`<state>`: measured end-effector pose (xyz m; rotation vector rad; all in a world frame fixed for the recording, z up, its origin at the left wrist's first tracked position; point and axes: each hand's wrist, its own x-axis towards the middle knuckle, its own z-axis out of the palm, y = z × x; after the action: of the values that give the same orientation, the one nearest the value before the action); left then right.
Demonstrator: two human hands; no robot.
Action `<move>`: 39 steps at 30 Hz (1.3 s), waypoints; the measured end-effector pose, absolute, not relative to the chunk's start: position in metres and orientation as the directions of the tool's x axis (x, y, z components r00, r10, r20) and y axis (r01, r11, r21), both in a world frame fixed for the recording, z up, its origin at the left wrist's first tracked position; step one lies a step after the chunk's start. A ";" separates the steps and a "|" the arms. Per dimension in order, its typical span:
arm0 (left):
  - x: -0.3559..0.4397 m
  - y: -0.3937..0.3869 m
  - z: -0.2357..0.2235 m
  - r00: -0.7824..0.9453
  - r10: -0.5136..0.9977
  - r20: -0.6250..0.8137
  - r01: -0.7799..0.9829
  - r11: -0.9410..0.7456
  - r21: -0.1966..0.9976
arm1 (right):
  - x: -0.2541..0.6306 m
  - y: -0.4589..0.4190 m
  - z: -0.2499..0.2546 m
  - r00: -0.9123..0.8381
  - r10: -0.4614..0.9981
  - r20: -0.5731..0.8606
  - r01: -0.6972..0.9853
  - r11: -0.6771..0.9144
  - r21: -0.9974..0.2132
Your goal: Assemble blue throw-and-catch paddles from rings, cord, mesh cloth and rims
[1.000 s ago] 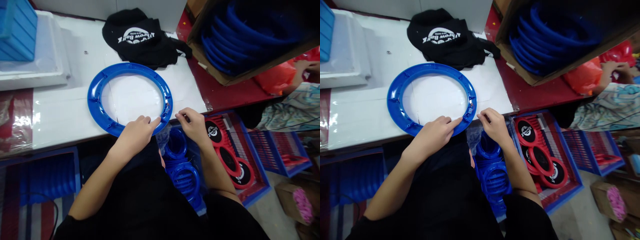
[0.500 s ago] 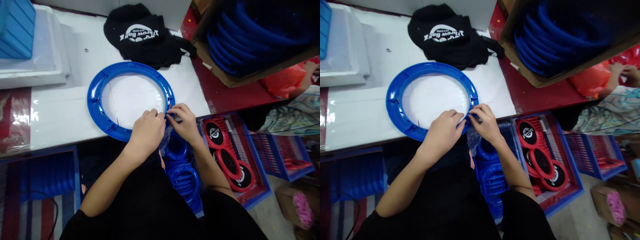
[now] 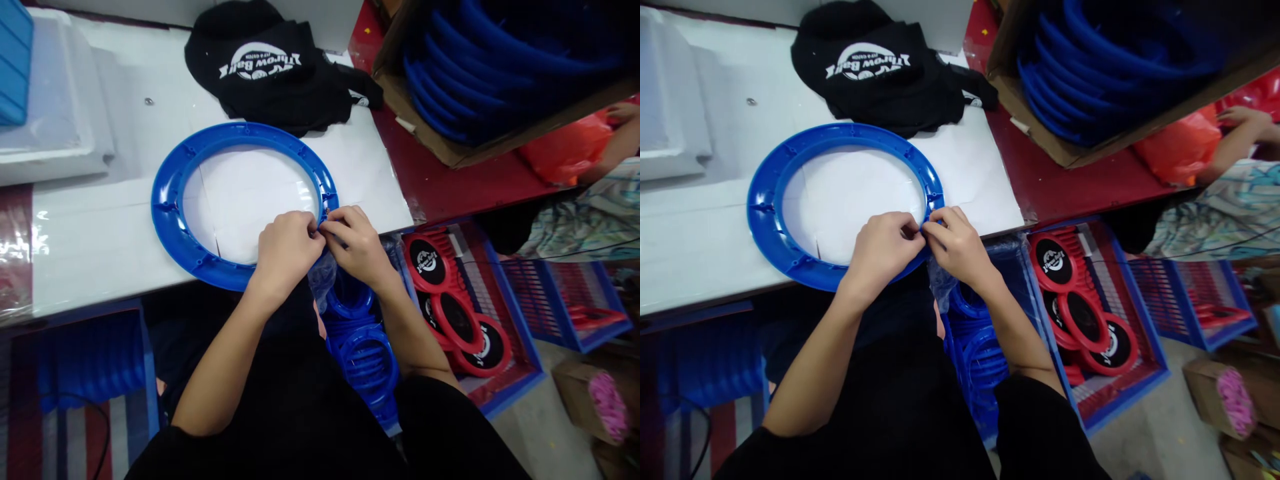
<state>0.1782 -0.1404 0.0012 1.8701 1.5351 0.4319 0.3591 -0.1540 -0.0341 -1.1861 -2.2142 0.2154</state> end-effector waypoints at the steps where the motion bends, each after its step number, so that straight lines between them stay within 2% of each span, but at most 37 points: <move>1: 0.179 -0.141 0.001 0.246 0.957 -0.156 0.731 -0.078 0.678 | 0.361 -0.153 -0.033 -0.419 0.798 0.434 0.687 0.591 -0.423; 9: 0.183 -0.142 -0.003 0.231 0.965 -0.127 0.737 -0.088 0.670 | 0.371 -0.149 -0.029 -0.391 0.850 0.353 0.548 0.523 -0.653; 13: 0.182 -0.141 -0.005 0.240 0.962 -0.126 0.698 -0.081 0.711 | 0.368 -0.153 -0.032 -0.333 0.881 0.335 0.530 0.469 -0.706; 26: 0.181 -0.138 -0.005 0.238 0.959 -0.153 0.670 -0.049 0.741 | 0.367 -0.133 -0.021 -0.326 0.911 0.252 0.625 0.408 -0.665; 39: 0.180 -0.138 -0.003 0.251 0.953 -0.167 0.687 -0.054 0.725 | 0.342 -0.150 -0.029 -0.127 0.905 0.405 0.735 0.360 -0.575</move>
<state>0.1802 -0.1384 -0.0027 1.8078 1.5023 0.4720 0.3422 -0.1502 -0.0292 -1.4251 -1.9104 0.3043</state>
